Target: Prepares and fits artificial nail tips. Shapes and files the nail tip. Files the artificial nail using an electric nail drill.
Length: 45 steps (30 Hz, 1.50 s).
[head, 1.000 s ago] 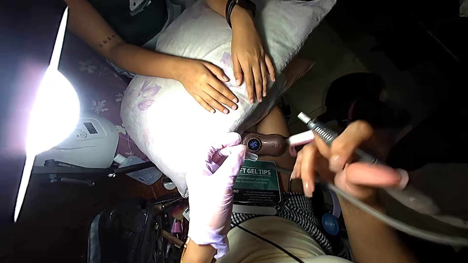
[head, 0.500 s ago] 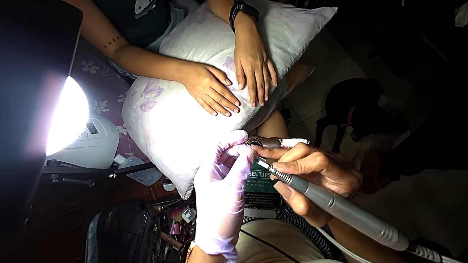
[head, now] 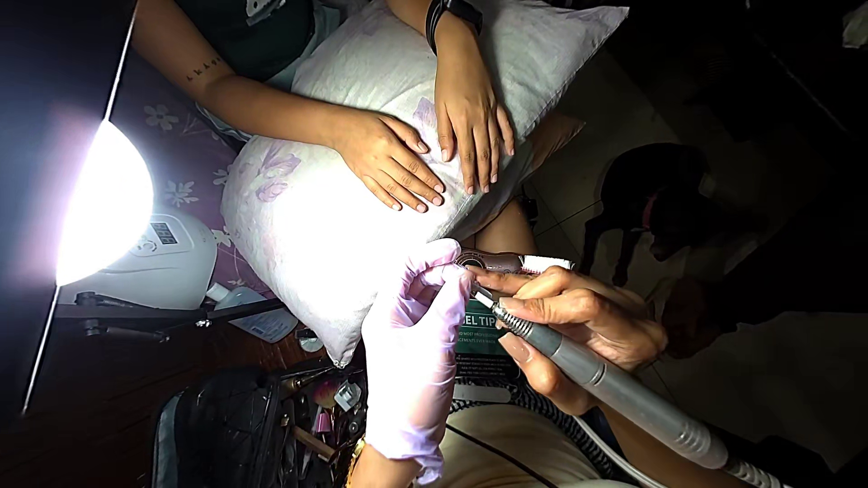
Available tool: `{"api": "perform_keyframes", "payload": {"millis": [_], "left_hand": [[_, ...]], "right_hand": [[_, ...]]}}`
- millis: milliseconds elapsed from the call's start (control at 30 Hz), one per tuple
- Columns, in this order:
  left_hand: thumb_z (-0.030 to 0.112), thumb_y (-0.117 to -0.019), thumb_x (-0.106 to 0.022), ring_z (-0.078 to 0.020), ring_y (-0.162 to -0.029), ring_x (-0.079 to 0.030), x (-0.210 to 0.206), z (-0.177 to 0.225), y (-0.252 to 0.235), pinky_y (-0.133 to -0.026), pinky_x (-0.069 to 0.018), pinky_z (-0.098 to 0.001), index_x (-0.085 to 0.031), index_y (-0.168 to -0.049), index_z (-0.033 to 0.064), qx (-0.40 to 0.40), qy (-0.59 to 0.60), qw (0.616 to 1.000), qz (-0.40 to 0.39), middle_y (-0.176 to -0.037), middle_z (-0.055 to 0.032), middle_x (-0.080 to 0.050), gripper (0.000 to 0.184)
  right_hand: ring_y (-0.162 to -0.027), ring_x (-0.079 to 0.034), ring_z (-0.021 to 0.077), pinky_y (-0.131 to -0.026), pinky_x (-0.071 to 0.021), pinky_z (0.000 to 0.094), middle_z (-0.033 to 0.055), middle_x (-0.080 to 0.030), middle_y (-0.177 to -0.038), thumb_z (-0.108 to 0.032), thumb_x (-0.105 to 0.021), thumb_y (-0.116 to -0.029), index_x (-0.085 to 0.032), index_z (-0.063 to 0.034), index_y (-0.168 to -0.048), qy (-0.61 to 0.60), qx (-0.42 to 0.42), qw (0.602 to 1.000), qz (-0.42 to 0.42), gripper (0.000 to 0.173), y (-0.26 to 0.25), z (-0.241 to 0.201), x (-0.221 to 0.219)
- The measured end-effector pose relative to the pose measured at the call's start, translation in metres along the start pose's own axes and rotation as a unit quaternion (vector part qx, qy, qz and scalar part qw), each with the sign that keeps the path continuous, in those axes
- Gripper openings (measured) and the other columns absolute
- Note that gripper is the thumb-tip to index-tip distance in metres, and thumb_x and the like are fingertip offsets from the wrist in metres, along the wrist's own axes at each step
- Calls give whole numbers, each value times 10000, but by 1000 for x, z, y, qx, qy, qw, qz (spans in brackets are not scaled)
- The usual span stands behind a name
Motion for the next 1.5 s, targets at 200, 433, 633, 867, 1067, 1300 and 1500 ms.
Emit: {"api": "perform_keyframes", "payload": {"millis": [200,433,633,867,1067,1300,1500], "left_hand": [[-51,-900,-645,-72,-793,-710,-1,-1,1,-743,-594,-198,-668,-1137,5,2,-4,1000,0,-880,-37,-740,245],[-28,-895,-654,-72,-794,-706,-2,-2,0,-736,-587,-194,-684,-1145,14,8,-11,1000,-4,-879,-39,-739,255],[-36,-895,-660,-77,-776,-705,-3,-3,0,-724,-590,-198,-690,-1132,17,23,-11,1000,5,-869,-38,-737,244],[-23,-890,-667,-77,-788,-703,-2,-3,1,-732,-586,-201,-691,-1133,24,15,-8,1000,-5,-874,-42,-736,248],[-26,-883,-670,-86,-775,-700,-3,-7,0,-733,-588,-212,-691,-1136,19,24,-4,1000,0,-868,-48,-733,258],[-19,-883,-680,-87,-772,-700,-6,-10,0,-731,-588,-215,-694,-1121,31,54,-3,999,5,-854,-45,-731,243],[-17,-866,-692,-100,-775,-708,-6,-11,0,-718,-589,-221,-699,-1123,37,65,-11,998,19,-868,-57,-739,262]], "right_hand": [[-857,-742,146,-812,-665,346,45,-720,-882,-234,-686,-932,-678,-55,-968,27,10,1000,0,183,1,-2,1],[-868,-747,162,-808,-670,361,50,-722,-890,-224,-686,-932,-673,-49,-980,25,18,1000,4,182,3,-2,1],[-856,-740,159,-808,-668,367,47,-709,-871,-226,-682,-932,-675,-52,-978,21,13,1000,3,180,5,-3,3],[-831,-728,140,-803,-661,345,43,-703,-858,-219,-677,-932,-676,-52,-970,28,14,999,4,171,5,-4,4],[-846,-735,153,-820,-665,372,44,-708,-859,-216,-671,-933,-667,-49,-964,28,11,1000,1,170,6,-3,4],[-829,-730,150,-800,-670,364,48,-687,-844,-210,-670,-939,-655,-33,-960,26,22,999,3,178,6,-1,6],[-798,-712,139,-796,-668,380,40,-662,-825,-205,-671,-928,-660,-40,-963,34,19,999,8,169,8,-1,8]]}}
Point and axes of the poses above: each hand's wrist, its own y-axis away from the middle knuckle, its own x-axis out of the back of the hand, z = x × y, the point moved 7 cm from there along -y, towards the middle knuckle
